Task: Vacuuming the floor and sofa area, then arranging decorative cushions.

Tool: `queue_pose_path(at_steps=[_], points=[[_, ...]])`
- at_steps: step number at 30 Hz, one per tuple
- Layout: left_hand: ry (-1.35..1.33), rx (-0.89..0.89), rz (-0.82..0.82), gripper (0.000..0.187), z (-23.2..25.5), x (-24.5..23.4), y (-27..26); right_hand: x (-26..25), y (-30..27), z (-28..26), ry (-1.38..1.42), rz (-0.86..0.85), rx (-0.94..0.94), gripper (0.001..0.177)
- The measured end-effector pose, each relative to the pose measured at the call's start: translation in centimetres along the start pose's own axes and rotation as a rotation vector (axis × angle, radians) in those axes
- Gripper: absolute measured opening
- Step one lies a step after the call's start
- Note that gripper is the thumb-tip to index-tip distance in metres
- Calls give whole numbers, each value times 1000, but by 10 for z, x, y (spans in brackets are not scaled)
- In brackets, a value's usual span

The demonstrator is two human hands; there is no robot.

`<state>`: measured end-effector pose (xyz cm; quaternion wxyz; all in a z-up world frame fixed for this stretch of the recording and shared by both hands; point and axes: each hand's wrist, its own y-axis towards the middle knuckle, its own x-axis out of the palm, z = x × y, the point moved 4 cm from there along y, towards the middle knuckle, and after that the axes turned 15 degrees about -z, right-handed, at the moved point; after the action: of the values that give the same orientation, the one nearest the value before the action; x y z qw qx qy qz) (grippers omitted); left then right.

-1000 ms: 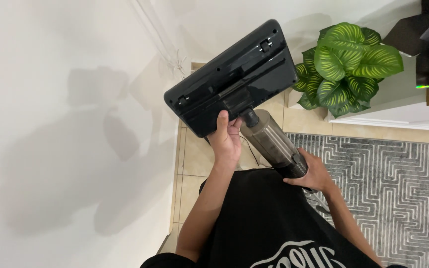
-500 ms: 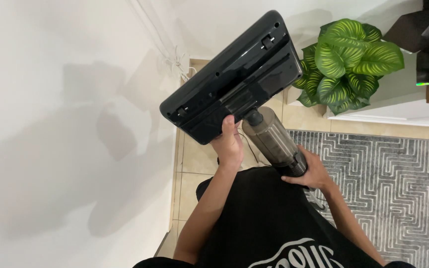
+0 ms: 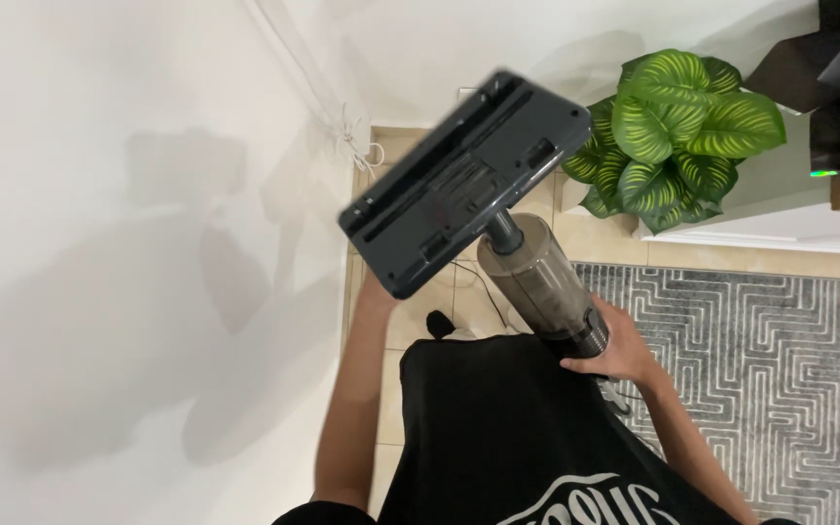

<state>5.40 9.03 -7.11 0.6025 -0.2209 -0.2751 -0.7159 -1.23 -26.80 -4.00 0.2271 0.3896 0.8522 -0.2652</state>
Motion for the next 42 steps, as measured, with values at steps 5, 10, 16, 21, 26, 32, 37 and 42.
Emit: queue_pose_path(at_steps=[5,10,16,21,26,32,37,42], points=[[-394,90,-170,47,12,-68,25,3,3,14,9,-62,96,109],[-422,-571,122,103,99,-4,84,0,0,16,26,-111,130,110],[508,-646,-613,86,167,56,132,0,-8,24,-37,-88,44,114],[1199,-624,-553,64,188,113,113,-4,-13,22,101,-119,116,112],[1080,-497,-542,63,206,157,98,-6,-22,26,94,-175,183,112],[1242,-572,-468,58,207,167,98,-6,-18,31,124,-211,221,113],[1230,-505,-562,48,183,166,94,-1,-22,59,-38,-144,113,121],[1314,-497,-420,47,169,167,92,0,-24,66,23,-173,134,117]])
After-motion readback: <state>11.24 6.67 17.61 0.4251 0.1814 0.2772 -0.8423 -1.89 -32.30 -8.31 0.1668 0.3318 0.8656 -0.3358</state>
